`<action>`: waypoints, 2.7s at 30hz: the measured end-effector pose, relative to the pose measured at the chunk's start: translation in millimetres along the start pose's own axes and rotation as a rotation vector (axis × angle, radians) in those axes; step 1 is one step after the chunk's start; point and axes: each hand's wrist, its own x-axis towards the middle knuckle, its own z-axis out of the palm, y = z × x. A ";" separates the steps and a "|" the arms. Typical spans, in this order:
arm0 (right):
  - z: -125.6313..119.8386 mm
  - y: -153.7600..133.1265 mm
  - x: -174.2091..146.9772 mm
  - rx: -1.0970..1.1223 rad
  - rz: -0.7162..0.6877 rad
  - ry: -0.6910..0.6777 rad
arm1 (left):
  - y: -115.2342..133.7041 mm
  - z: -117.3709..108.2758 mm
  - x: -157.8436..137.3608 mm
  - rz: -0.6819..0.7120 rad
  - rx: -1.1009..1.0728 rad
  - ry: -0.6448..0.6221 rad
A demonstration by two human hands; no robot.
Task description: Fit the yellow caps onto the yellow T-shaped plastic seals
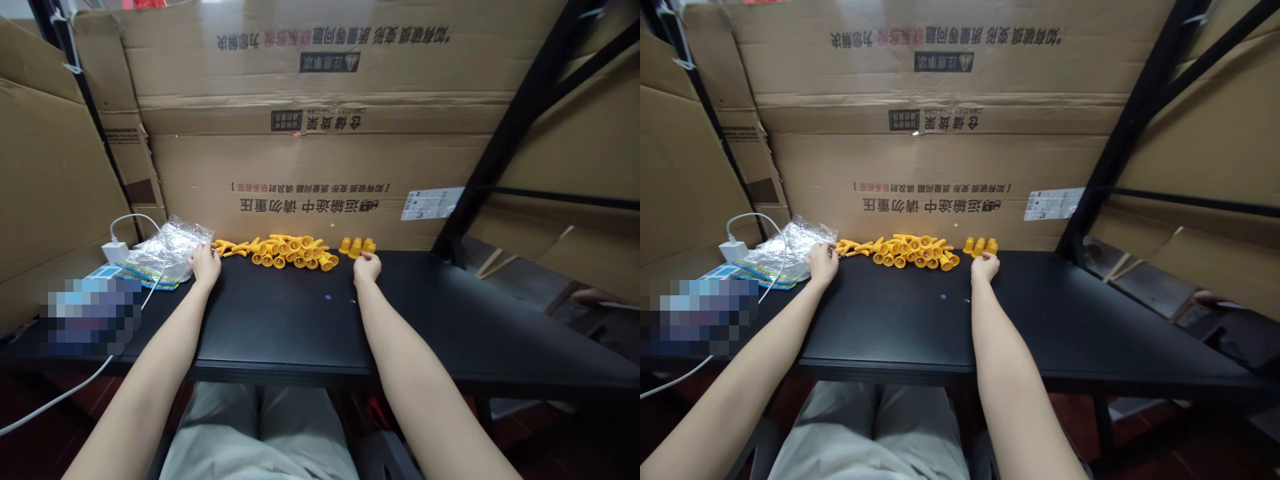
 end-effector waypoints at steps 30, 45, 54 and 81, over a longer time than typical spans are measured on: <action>-33.1 -26.6 6.5 -0.217 -0.023 -0.112 | 16.4 19.5 -17.9 0.373 0.166 -0.466; -39.1 -145.3 -70.7 0.146 -0.719 -0.350 | 21.9 -0.9 -9.8 0.353 0.189 -0.655; -27.1 -131.3 -95.0 -0.074 -0.899 -0.886 | 18.7 -2.5 -9.5 0.424 -0.028 -0.513; -19.0 -126.1 -99.8 0.065 -0.700 -0.885 | 17.8 4.8 -12.4 0.423 -0.344 -0.480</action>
